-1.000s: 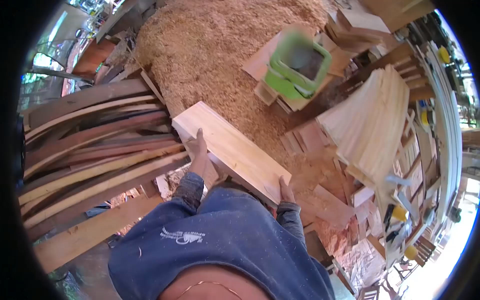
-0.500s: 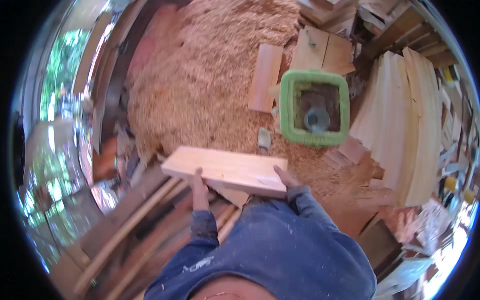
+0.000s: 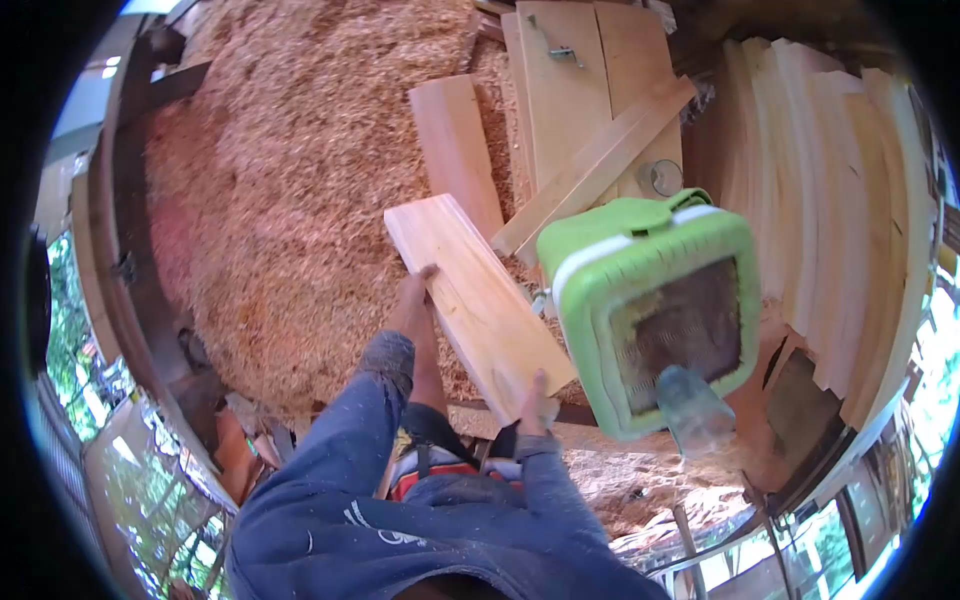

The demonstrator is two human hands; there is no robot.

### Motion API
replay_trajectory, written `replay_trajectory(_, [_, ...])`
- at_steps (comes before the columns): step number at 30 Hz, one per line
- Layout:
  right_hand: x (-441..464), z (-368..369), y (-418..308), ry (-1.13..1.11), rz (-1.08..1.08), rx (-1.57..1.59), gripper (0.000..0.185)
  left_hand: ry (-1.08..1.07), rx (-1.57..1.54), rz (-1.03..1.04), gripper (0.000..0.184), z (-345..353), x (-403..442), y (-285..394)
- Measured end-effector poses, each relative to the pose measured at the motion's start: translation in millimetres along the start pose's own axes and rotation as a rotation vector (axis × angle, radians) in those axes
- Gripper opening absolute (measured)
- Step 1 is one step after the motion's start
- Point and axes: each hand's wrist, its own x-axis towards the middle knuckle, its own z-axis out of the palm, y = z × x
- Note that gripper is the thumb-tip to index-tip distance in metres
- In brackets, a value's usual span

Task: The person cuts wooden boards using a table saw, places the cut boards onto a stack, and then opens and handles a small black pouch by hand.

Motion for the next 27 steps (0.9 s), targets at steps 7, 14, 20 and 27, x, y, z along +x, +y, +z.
replay_trajectory(7, [18,219,9,0.154,-0.184,0.249,0.072,-0.292,0.310,0.034,0.043,71,184,89])
replay_trajectory(14, [96,376,-18,-0.036,-0.062,0.697,0.069,-0.277,0.730,0.150,0.047,-48,216,170])
replay_trajectory(20, [131,333,-13,-0.144,0.426,0.370,0.069,-0.577,1.095,0.003,0.022,-352,108,96])
replay_trajectory(27, [15,144,23,-0.169,-0.442,-0.559,0.054,-0.487,1.361,-0.090,0.019,-289,-136,138])
